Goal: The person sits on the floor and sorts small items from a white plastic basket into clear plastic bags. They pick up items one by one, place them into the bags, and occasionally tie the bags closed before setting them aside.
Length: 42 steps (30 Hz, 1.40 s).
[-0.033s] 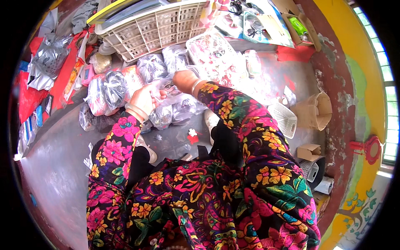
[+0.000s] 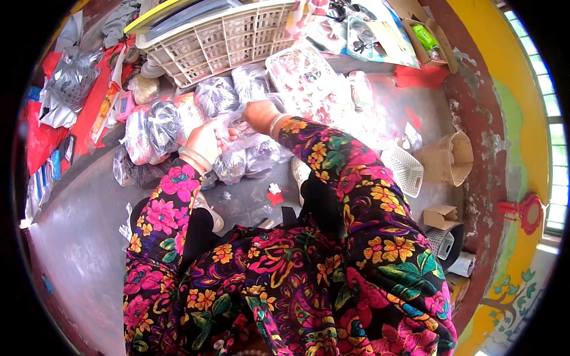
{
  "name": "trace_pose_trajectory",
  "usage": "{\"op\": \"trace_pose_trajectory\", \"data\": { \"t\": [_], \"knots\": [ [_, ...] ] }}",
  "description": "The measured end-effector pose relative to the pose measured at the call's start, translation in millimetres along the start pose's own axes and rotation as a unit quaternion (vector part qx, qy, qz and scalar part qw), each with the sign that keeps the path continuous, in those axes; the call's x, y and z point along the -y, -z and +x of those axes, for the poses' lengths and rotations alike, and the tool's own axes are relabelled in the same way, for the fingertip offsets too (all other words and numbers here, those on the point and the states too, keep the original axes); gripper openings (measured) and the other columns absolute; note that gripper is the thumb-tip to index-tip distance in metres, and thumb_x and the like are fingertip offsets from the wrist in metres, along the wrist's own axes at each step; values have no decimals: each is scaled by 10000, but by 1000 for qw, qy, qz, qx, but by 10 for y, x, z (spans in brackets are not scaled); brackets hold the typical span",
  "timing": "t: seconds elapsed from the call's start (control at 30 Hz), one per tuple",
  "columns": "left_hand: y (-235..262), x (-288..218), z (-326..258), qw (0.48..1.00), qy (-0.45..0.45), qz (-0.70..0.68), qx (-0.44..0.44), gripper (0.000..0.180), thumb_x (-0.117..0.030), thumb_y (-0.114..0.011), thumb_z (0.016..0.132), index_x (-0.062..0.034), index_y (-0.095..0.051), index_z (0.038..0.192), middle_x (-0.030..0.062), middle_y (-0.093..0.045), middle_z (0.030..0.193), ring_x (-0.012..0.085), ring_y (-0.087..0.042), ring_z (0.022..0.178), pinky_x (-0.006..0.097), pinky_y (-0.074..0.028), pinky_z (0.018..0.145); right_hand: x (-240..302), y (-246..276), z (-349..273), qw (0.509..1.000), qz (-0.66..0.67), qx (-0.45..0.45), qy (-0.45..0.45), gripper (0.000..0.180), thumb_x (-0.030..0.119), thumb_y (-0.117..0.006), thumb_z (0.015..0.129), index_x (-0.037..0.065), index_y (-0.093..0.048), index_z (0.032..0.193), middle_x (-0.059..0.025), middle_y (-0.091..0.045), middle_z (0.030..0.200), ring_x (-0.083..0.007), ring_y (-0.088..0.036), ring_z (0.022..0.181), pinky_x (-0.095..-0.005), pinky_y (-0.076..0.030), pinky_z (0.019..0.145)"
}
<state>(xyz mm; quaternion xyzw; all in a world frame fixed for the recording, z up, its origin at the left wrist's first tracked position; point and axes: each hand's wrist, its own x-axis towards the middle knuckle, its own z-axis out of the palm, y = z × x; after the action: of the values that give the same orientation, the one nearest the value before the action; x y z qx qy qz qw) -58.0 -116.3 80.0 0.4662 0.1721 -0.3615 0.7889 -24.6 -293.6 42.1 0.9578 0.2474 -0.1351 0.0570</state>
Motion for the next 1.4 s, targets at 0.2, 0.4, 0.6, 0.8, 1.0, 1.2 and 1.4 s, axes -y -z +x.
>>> {"op": "trace_pose_trajectory", "data": {
  "t": [0.2, 0.4, 0.6, 0.8, 1.0, 1.2, 1.4],
  "knots": [
    [11, -22, -1, 1000, 28, 0, -10, 260, -244, -486, 842, -60, -546, 1015, 111, -603, 780, 192, -579, 690, 287, -452, 634, 348, 141, 169, 995, 64, 58, -57, 193, 154, -527, 743, 62, -647, 864, -132, -616, 879, -255, -610, 818, -352, -485, 671],
    [7, -32, 23, 999, 24, -12, -22, 263, -260, -508, 830, -63, -550, 999, 113, -607, 782, 194, -578, 696, 282, -444, 634, 416, 55, 148, 996, 39, 70, 27, 142, 202, -526, 739, 116, -638, 752, -102, -626, 815, -238, -618, 760, -356, -478, 649],
    [-13, -46, -11, 1000, 27, -1, 1, 275, -267, -513, 827, -63, -551, 1007, 99, -604, 769, 183, -577, 692, 268, -437, 626, 242, 88, 95, 990, 121, 59, -42, 211, 235, -507, 745, 97, -612, 864, -141, -620, 847, -265, -604, 812, -358, -464, 693],
    [88, -61, 14, 1000, 3, -23, -21, 298, -262, -481, 847, -66, -518, 1068, 93, -596, 769, 187, -576, 715, 284, -449, 642, -513, 454, 188, 902, 374, 208, -60, 215, 166, -481, 757, 44, -599, 888, -75, -619, 654, -140, -612, 564, -264, -491, 481],
    [-19, 24, 60, 999, 17, -18, 32, 287, -254, -438, 864, -70, -521, 1069, 101, -592, 792, 193, -573, 723, 306, -456, 669, -1988, -250, -269, 759, 545, -155, -321, 138, 153, -526, 784, 24, -574, 798, -66, -615, 708, -161, -602, 576, -256, -463, 464],
    [47, -6, 13, 999, 2, -24, 26, 280, -242, -459, 849, -43, -533, 1030, 103, -597, 787, 195, -579, 711, 296, -453, 640, -2247, -608, -245, 317, 806, -314, -390, 90, 90, -545, 771, 3, -569, 775, -129, -577, 779, -233, -596, 681, -325, -473, 539],
    [-34, -32, -14, 1000, 8, -7, 5, 318, -252, -429, 860, -52, -512, 1092, 118, -594, 817, 213, -582, 757, 309, -449, 691, -2482, -1005, 11, 366, 777, -419, -295, 63, 5, -513, 774, -56, -503, 788, -163, -515, 756, -235, -543, 670, -312, -480, 583]
  ]
}}
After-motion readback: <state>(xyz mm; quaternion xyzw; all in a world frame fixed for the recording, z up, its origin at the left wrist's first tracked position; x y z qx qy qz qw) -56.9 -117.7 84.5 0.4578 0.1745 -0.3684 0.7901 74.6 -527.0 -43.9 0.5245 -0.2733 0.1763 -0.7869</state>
